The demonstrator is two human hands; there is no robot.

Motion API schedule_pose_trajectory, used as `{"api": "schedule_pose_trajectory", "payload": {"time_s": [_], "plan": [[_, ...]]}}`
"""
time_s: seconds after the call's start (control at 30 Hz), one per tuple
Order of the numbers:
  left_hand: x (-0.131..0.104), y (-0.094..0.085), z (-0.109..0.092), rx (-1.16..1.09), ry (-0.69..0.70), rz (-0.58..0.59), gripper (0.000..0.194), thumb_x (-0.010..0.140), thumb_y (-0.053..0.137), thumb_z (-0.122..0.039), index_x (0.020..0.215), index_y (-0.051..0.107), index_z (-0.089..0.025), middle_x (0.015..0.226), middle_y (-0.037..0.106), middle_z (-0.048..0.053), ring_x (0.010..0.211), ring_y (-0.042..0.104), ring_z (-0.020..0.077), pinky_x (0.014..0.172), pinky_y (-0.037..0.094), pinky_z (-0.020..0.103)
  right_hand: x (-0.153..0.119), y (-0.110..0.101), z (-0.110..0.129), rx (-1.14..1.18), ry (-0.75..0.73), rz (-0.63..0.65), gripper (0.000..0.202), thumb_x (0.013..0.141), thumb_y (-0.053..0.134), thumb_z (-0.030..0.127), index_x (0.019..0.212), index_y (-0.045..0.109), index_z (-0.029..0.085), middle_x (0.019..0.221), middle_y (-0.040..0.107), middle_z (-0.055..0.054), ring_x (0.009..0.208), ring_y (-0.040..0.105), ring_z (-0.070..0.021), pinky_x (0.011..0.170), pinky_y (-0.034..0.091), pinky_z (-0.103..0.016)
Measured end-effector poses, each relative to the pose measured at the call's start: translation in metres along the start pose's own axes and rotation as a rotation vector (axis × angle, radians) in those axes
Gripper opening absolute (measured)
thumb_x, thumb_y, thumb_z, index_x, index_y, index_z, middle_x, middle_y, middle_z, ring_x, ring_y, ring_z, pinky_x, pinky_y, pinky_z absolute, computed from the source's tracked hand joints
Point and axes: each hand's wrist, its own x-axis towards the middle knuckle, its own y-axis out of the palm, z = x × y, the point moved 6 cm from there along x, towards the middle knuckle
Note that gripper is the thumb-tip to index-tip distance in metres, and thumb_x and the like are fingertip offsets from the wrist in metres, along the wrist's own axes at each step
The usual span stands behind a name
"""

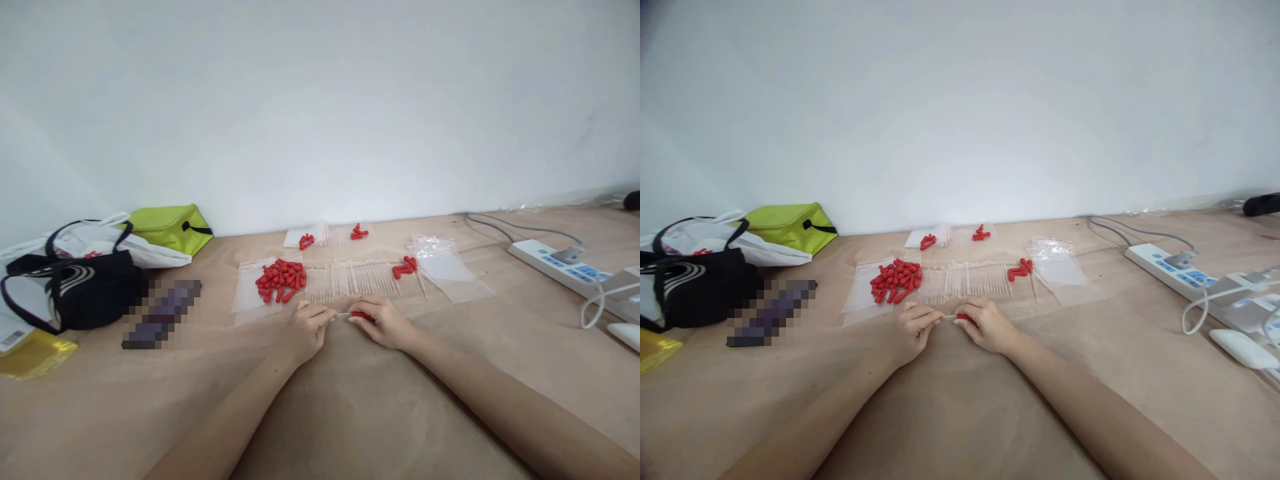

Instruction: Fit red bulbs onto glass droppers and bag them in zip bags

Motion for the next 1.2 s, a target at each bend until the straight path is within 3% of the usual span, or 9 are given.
{"api": "schedule_pose_trajectory", "payload": {"time_s": [0.47,0.57,0.7,0.8,0.9,1.0,1.1,1.2], "plan": [[0.002,0.0,-0.001,0.008,-0.042,0.04,0.023,0.084,0.039,-0.014,0.085,0.061,-0.019,0.077,0.068,0.003,0.07,0.06,0.0161,0.068,0.035,0.032,0.003,0.001,0.001,0.006,0.005,0.036,0.02,0.084,0.043,0.027,0.089,0.06,0.018,0.08,0.061,-0.007,0.074,0.056,-0.0166,0.07,0.045,-0.031],[0.003,-0.002,-0.001,-0.005,-0.056,0.01,0.021,0.086,0.04,-0.017,0.089,0.06,-0.019,0.08,0.068,0.003,0.072,0.061,0.016,0.07,0.036,0.032,0.003,-0.003,-0.006,0.173,0.118,-0.043,0.018,0.083,0.047,0.029,0.09,0.061,0.02,0.083,0.063,-0.007,0.076,0.058,-0.0162,0.072,0.046,-0.031],[0.004,-0.003,-0.003,-0.09,-0.097,-0.024,0.019,0.087,0.042,-0.024,0.099,0.056,-0.019,0.082,0.067,0.003,0.074,0.061,0.0158,0.073,0.039,0.031,0.0,-0.001,-0.022,0.553,0.404,-0.25,0.025,0.072,0.06,0.036,0.09,0.056,0.02,0.076,0.062,-0.002,0.07,0.059,-0.0145,0.068,0.048,-0.03],[0.004,-0.006,-0.005,-0.131,-0.126,-0.02,0.031,0.085,0.046,-0.031,0.113,0.047,-0.019,0.086,0.065,0.004,0.084,0.059,0.0186,0.08,0.039,0.034,0.001,0.0,-0.034,0.767,0.539,-0.376,0.03,0.066,0.065,0.039,0.086,0.052,0.02,0.07,0.059,0.001,0.065,0.057,-0.0125,0.064,0.049,-0.028],[0.002,-0.012,-0.003,-0.116,-0.187,-0.041,0.035,0.085,0.043,-0.032,0.117,0.042,-0.018,0.098,0.062,0.008,0.095,0.054,0.0217,0.085,0.037,0.038,0.003,-0.021,-0.058,0.812,0.663,-0.486,0.032,0.067,0.061,0.04,0.09,0.053,0.02,0.07,0.057,0.001,0.064,0.057,-0.0132,0.064,0.049,-0.03],[0.002,-0.011,0.0,-0.065,-0.232,-0.01,0.027,0.081,0.048,-0.03,0.106,0.05,-0.018,0.095,0.061,0.007,0.091,0.054,0.0225,0.083,0.039,0.04,0.0,-0.06,-0.09,0.593,0.818,-0.482,0.039,0.068,0.057,0.035,0.102,0.05,0.017,0.064,0.056,0.001,0.057,0.056,-0.0146,0.059,0.047,-0.031],[0.003,-0.005,0.0,-0.036,-0.207,0.045,0.019,0.077,0.054,-0.025,0.095,0.056,-0.018,0.091,0.061,0.006,0.088,0.054,0.0222,0.081,0.04,0.039,-0.009,-0.106,-0.112,0.04,0.866,-0.431,0.054,0.065,0.06,0.027,0.115,0.044,0.014,0.071,0.062,-0.003,0.065,0.058,-0.0184,0.062,0.045,-0.032],[0.004,-0.001,-0.001,-0.044,-0.188,0.065,0.013,0.077,0.054,-0.022,0.09,0.058,-0.02,0.09,0.061,0.005,0.087,0.054,0.021,0.079,0.041,0.038,-0.016,-0.122,-0.122,-0.294,0.835,-0.312,0.054,0.066,0.059,0.026,0.116,0.044,0.013,0.073,0.066,-0.005,0.075,0.059,-0.0217,0.067,0.042,-0.032]]}}
